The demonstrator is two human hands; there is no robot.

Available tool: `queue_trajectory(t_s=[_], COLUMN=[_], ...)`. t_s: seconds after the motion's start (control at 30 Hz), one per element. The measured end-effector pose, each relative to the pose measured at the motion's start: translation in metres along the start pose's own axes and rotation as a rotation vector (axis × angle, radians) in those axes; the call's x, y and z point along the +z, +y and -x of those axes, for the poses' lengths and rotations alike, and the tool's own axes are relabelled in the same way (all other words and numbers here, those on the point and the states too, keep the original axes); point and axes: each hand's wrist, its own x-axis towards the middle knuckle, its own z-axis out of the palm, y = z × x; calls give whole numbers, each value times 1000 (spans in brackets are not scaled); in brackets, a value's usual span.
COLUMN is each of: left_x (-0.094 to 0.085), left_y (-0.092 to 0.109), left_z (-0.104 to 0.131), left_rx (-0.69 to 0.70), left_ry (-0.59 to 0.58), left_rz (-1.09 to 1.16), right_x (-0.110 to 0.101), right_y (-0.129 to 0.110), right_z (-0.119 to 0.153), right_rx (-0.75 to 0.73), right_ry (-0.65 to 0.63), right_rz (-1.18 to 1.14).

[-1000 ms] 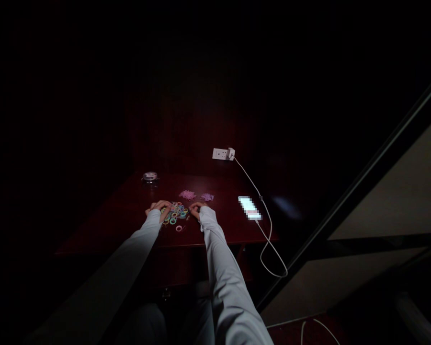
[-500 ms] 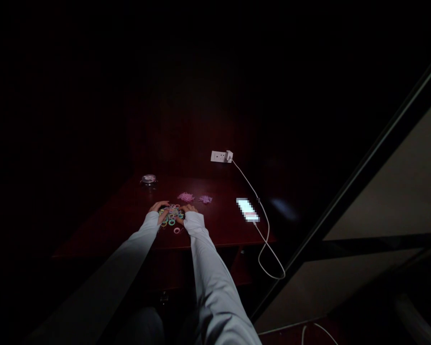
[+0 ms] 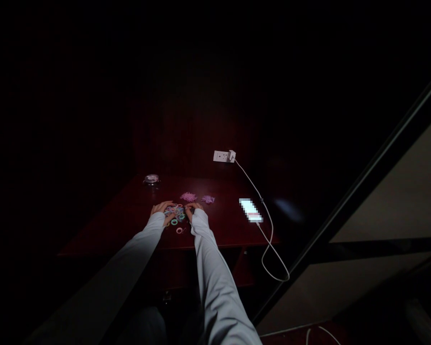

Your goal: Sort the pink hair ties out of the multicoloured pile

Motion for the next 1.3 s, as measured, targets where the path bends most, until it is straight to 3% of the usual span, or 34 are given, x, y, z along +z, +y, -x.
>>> queue_trajectory(t_s=[0.23, 0.5, 0.83, 1.0, 1.13, 1.3], left_x=[4, 3, 2, -1, -1, -2], left_y=[-7, -8, 0, 0, 3, -5], left_z=[-3, -6, -2, -4, -4, -8], left_rx=[8, 14, -57, -87, -132, -123], left_ry=[-111, -124, 39, 30, 100, 41], left_rz=[30, 169, 351, 393, 397, 401], right_x=[-2, -3, -5, -5, -7, -10], right_y=[1, -2, -8, -7, -9, -11], right_z=[-1, -1, 2, 1, 3, 7], right_rx=[32, 32, -34, -37, -40, -29], right_ry=[-41, -72, -134, -140, -168, -190], right_rz=[50, 23, 15, 40, 66, 86])
